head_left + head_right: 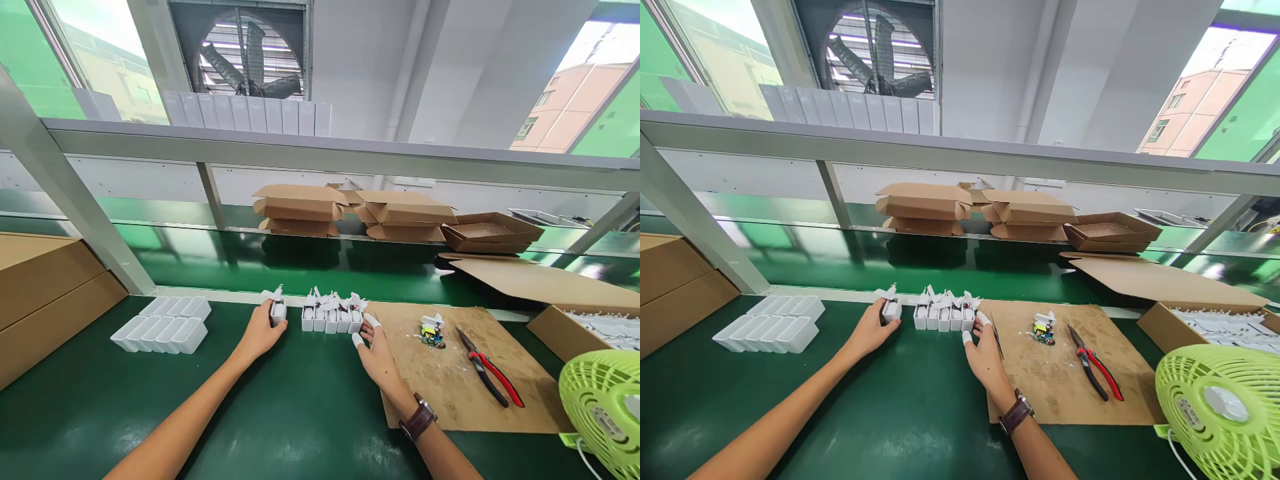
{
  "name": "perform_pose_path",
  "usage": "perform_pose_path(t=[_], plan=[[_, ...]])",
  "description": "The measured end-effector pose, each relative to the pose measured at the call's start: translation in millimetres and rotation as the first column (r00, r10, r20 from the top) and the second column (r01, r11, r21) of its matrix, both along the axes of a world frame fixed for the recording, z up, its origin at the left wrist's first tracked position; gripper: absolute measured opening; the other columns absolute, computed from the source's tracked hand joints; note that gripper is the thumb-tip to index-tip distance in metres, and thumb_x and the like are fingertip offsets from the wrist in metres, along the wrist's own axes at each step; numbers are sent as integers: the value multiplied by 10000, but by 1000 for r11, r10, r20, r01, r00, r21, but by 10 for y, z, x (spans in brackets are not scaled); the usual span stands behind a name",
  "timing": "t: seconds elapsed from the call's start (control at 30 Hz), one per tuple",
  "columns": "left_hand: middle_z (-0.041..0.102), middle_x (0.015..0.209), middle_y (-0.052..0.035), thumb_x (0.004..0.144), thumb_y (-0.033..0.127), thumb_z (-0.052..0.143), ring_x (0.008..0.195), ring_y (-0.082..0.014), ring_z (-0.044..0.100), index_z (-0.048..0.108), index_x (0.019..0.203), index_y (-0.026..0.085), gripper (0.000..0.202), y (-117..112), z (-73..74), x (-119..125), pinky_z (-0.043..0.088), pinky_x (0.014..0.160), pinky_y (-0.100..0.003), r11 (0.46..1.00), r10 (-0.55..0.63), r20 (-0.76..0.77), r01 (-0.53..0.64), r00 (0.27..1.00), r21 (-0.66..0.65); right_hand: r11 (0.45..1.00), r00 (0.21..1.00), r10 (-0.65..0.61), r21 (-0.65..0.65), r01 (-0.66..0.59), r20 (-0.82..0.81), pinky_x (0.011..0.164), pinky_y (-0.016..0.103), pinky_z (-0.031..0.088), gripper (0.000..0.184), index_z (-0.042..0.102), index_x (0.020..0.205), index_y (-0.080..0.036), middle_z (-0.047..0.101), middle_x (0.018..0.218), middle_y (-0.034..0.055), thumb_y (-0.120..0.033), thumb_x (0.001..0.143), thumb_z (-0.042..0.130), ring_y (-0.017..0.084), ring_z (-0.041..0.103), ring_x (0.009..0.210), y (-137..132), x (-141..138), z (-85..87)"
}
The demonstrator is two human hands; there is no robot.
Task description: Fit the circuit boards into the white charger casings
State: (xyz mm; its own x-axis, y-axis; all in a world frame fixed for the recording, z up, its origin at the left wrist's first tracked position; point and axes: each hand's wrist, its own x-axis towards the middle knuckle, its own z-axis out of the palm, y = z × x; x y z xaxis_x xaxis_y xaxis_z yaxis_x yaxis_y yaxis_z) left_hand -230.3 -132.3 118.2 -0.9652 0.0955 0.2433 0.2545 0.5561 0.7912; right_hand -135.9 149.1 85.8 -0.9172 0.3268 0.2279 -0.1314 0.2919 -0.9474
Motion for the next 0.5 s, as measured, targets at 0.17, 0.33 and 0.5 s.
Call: perform_pose_path(t=[0.17,0.33,0.5], plan=[[643,1173,-141,715,437,756,1080,-340,612,594,1164,163,550,-262,136,-24,541,915,-500,979,203,-60,-203,977,4,1000,1000,4,-8,-4,0,1106,536,531,578,518,1371,-199,676,1356,167,-301,814,629,300,673,1254,-24,7,25],[620,1136,-86,836,488,697,1010,-255,643,545,1187,215,470,-94,194,283,566,916,-447,965,229,-269,-181,936,191,1000,1000,-16,-7,16,-4,1099,545,533,558,538,1351,-198,678,1346,164,-294,809,630,308,675,1248,-20,9,26],[647,1339,-152,792,351,741,1198,-309,682,482,1364,196,647,356,-66,479,549,1055,-513,968,-139,-1,136,990,213,999,999,-25,25,26,-33,1099,527,539,530,580,1322,-225,679,1360,124,-256,795,623,296,681,1234,-89,21,66]])
